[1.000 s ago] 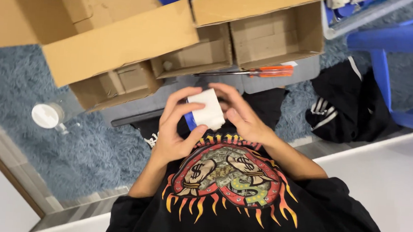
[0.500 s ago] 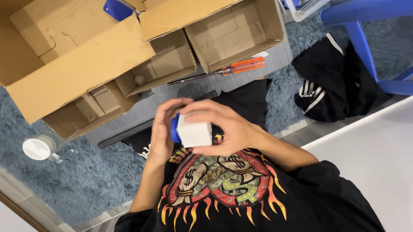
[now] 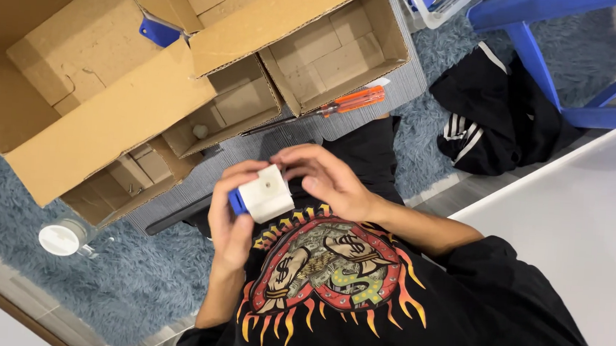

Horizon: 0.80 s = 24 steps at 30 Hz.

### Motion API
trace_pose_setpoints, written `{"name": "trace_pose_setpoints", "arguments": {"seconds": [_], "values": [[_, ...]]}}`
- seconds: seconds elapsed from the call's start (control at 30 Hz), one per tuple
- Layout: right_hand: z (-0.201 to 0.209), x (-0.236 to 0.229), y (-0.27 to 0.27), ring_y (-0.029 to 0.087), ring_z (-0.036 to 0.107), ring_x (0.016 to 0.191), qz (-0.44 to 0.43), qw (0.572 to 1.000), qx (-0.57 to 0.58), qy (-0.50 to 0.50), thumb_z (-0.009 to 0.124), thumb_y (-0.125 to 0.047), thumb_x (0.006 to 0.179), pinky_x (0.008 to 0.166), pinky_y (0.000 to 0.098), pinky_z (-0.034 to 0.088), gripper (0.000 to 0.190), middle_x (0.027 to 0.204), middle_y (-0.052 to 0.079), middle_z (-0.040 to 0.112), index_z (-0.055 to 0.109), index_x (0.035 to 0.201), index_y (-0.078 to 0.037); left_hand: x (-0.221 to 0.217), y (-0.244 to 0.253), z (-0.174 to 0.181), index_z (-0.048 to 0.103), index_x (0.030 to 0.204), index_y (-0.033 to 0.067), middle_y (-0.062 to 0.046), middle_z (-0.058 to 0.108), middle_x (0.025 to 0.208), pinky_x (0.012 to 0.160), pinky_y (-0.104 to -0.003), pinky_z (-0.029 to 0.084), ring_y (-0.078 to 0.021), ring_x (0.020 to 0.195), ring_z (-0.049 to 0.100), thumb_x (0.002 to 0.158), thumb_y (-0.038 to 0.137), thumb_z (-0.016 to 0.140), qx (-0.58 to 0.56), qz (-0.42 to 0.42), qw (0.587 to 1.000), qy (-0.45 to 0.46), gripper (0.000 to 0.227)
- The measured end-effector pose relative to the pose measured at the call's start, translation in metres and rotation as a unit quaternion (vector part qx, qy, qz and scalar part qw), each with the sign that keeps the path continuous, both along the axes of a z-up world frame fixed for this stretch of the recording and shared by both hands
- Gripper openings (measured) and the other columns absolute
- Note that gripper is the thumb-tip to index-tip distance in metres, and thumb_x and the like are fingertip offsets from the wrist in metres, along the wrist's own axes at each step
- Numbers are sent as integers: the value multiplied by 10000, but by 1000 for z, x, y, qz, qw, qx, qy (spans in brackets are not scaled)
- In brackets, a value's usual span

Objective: Assembling or inspecting small plastic components using a screwdriver and organizing them into cardboard boxes

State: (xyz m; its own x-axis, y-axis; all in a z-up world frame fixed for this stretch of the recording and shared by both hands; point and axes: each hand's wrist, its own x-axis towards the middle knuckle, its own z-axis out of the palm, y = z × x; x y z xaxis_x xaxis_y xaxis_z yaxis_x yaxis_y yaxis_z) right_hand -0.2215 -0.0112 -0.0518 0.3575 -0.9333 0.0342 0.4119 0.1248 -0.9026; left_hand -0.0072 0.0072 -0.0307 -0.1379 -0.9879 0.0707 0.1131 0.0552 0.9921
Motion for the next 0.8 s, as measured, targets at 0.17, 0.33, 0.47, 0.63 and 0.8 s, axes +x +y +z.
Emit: {"name": "trace_pose_setpoints", "arguments": {"seconds": [0.17,0.33,0.47,0.63,0.8], "values": [[-40,9,19,340,732,1182,49,968,220,-110,436,-426,1162,924,487,666,586,1392,244,618,479,1532,26,-13,-3,32,621,1240,2,-288,592,1390,1245,-670,389,-541,1443,542,1023,371,662,-75,-23,997,6,430],[-56,11,9,337,820,811,109,937,280,-175,482,-352,1149,622,525,710,485,1013,296,761,609,1331,78,-10,0,19,653,1207,-7,-291,609,1371,1247,-687,403,-542,1445,544,1001,281,687,-88,-6,995,41,356],[4,-1,-14,286,787,877,100,981,138,-96,596,-304,1056,652,407,692,466,1160,310,727,662,1319,76,-2,5,-4,586,1260,-71,-327,565,1373,1210,-610,456,-533,1426,540,1059,286,612,-47,12,998,44,410],[49,-12,-26,465,642,1330,96,993,-65,-27,596,-371,1050,1110,735,520,473,1438,299,625,686,1374,-38,-17,26,-64,524,1417,-55,-330,544,1394,1190,-621,475,-485,1421,542,1101,422,483,76,-3,990,118,574],[66,-16,-35,447,611,1397,88,976,-192,-47,606,-318,1093,1231,829,374,372,1400,245,663,707,1347,-67,-38,33,-87,425,1544,-27,-296,551,1370,840,-482,694,-361,1161,671,1022,806,424,358,-52,897,253,983]]}}
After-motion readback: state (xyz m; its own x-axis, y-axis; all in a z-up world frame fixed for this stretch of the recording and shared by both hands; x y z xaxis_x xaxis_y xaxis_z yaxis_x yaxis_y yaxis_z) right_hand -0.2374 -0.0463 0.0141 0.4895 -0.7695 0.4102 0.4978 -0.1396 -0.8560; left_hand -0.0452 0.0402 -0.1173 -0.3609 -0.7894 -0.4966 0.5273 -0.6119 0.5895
